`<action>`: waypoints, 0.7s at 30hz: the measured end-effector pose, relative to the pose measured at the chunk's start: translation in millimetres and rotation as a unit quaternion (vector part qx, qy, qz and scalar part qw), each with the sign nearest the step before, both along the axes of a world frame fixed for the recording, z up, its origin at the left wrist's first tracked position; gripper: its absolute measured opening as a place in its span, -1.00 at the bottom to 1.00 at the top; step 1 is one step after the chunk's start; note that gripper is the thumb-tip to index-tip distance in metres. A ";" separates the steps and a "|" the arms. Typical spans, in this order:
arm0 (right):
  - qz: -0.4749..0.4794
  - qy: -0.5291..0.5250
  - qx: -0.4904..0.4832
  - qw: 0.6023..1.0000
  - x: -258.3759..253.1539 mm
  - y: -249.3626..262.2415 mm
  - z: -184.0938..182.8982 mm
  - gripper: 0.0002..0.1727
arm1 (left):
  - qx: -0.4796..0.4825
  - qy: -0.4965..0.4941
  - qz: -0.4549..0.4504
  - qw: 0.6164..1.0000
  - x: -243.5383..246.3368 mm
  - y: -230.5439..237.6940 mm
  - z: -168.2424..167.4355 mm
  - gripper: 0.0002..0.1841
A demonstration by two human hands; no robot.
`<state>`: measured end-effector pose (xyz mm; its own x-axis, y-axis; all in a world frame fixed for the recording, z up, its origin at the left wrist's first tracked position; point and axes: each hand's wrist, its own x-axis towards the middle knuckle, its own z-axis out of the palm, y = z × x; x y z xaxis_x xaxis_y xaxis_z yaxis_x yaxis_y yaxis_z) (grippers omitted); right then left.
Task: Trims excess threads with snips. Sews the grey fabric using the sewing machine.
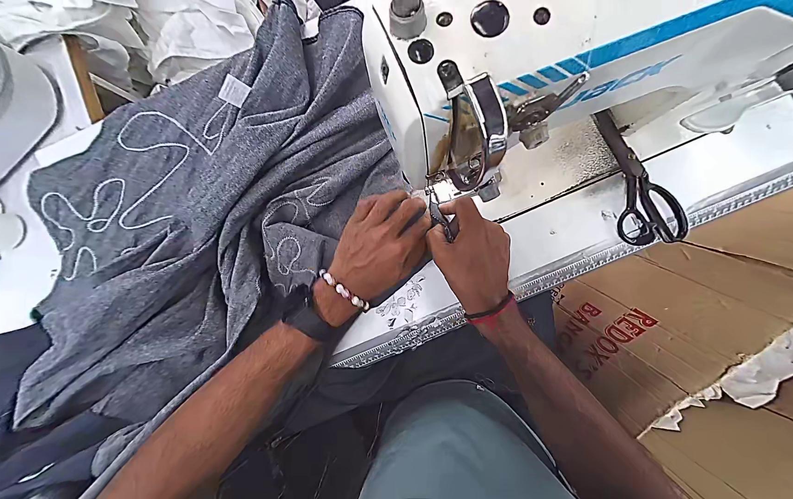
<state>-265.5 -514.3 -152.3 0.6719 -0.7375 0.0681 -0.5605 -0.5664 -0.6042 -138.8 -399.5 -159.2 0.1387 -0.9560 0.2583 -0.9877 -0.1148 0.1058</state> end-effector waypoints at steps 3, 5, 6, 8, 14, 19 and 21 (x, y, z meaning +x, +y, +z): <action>0.005 -0.017 -0.024 1.000 2.5 0.7 -8.4 -0.67 | 0.022 0.054 0.063 0.996 -14.7 6.7 -7.5 -0.57; 0.045 0.006 -0.004 0.999 0.6 -5.7 -3.7 -0.51 | 0.017 0.080 0.036 0.996 0.0 11.7 -8.6 -0.55; 0.074 0.019 0.017 0.997 -1.6 -13.4 1.2 -0.48 | 0.020 0.085 0.013 0.996 11.0 13.5 -6.2 -0.56; 0.112 0.031 0.034 0.993 -10.5 -32.7 9.5 -0.49 | 0.042 0.074 -0.020 0.996 28.2 17.0 -1.7 -0.56; 0.025 0.081 -0.115 0.990 -20.2 -40.5 28.0 -0.58 | 0.034 0.027 -0.096 0.994 16.2 10.9 3.7 -0.62; -0.026 0.036 -0.097 0.994 -30.3 -19.7 -13.1 -0.53 | -0.011 0.022 -0.071 0.997 -5.8 -12.8 14.7 -0.76; -0.048 0.021 -0.100 0.994 -33.6 -16.4 -19.6 -0.62 | -0.031 0.003 -0.067 0.997 -7.0 -24.4 14.4 -0.73</action>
<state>-299.1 -530.8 -172.0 0.6048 -0.7726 0.1929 -0.6395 -0.6156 -0.4605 -145.8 -423.9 -144.8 0.0123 -0.9484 0.3170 -0.9932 0.0251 0.1138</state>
